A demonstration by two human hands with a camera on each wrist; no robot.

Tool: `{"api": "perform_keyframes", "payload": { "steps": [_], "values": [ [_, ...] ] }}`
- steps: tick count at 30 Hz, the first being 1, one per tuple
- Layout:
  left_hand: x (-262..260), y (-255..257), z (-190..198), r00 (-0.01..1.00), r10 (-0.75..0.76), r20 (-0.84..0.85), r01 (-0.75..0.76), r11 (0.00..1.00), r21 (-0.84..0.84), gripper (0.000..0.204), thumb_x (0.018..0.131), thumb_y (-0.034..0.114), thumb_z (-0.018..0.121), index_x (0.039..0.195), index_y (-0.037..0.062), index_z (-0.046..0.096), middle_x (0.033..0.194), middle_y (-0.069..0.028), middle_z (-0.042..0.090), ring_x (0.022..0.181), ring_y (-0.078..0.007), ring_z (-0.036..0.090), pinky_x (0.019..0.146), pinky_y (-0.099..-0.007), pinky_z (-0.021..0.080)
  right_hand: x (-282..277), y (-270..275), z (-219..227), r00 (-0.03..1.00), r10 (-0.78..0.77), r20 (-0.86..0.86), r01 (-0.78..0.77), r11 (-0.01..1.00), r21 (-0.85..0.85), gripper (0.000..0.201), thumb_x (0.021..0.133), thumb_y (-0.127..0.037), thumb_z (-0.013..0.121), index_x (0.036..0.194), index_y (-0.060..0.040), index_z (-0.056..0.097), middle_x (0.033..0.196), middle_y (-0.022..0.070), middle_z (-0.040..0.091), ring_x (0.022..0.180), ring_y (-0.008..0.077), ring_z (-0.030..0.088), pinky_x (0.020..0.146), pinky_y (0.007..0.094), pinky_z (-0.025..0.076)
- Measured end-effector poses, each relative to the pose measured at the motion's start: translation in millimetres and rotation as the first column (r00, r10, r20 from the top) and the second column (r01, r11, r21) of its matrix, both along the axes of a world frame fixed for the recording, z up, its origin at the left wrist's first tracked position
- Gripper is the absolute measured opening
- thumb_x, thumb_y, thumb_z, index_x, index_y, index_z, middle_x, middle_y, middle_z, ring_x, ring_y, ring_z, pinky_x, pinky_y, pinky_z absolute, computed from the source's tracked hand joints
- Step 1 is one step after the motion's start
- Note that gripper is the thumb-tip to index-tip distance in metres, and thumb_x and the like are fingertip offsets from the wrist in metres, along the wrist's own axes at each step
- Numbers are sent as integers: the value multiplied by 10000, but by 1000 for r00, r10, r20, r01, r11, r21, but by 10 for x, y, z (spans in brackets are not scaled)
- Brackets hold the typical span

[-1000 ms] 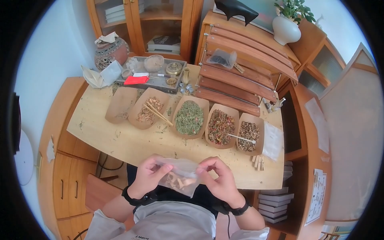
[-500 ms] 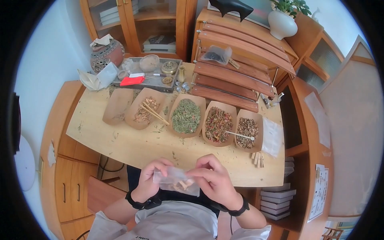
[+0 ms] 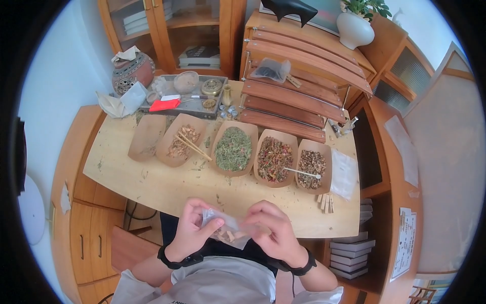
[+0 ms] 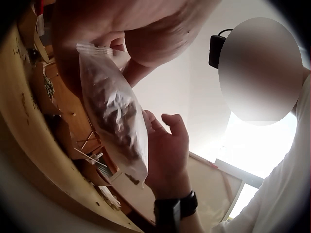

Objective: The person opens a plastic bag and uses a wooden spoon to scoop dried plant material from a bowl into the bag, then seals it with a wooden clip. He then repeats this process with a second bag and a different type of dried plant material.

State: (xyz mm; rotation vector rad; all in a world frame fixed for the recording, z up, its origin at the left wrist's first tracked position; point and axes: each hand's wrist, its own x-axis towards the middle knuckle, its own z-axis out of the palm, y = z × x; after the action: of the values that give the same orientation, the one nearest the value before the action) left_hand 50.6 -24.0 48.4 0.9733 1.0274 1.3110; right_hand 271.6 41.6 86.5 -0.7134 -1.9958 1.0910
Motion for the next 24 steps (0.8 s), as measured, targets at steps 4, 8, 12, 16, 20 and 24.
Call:
{"api": "perform_keyframes", "payload": {
  "steps": [4,8,12,16,20,24],
  "values": [
    [8,-22,-68,990,27,-138,-14,995,95,449,882,-12,713,1235,29,440,1008,-89,666,913,-131,657,792,-257,527,-135,-111,140,988,-62,139,87,979,-185,141,836,-86,739,960,-31,701,948,106,609,822,233,614,738,329,500],
    [-111,-47,-6,980,1,-199,22,993,113,322,865,12,745,1156,-15,610,944,-80,714,855,-113,666,780,-251,526,-74,-89,117,991,38,125,-28,996,-86,109,872,-102,728,945,-29,692,901,98,615,793,260,611,695,347,495],
    [-129,-93,2,989,35,-146,-11,986,165,183,895,75,734,1034,-36,687,920,-101,733,812,-120,683,754,-255,536,-67,-170,176,996,32,78,-24,995,-93,100,873,-100,726,931,-27,690,838,92,597,748,264,597,648,361,479],
    [-13,-85,-14,992,129,-9,-128,988,90,252,971,181,657,1067,-51,659,886,-131,729,826,-152,694,751,-263,541,-116,-199,181,998,3,55,-2,1000,-31,105,884,-99,713,953,-26,681,826,88,576,695,254,575,614,359,462],
    [-19,-108,-108,987,137,-88,-128,987,101,295,963,259,671,1076,-7,610,873,-123,707,783,-170,685,739,-285,544,-87,-214,186,997,38,64,-30,993,-115,93,898,-87,692,965,-27,669,845,90,579,697,261,577,621,360,467],
    [72,-64,-28,992,99,78,-105,991,79,348,945,235,689,1179,29,535,987,-129,682,953,-194,664,850,-316,525,-84,-216,128,1000,-4,0,4,998,-69,83,906,-68,676,973,-22,663,863,94,592,713,269,589,629,355,477]
  ]
}}
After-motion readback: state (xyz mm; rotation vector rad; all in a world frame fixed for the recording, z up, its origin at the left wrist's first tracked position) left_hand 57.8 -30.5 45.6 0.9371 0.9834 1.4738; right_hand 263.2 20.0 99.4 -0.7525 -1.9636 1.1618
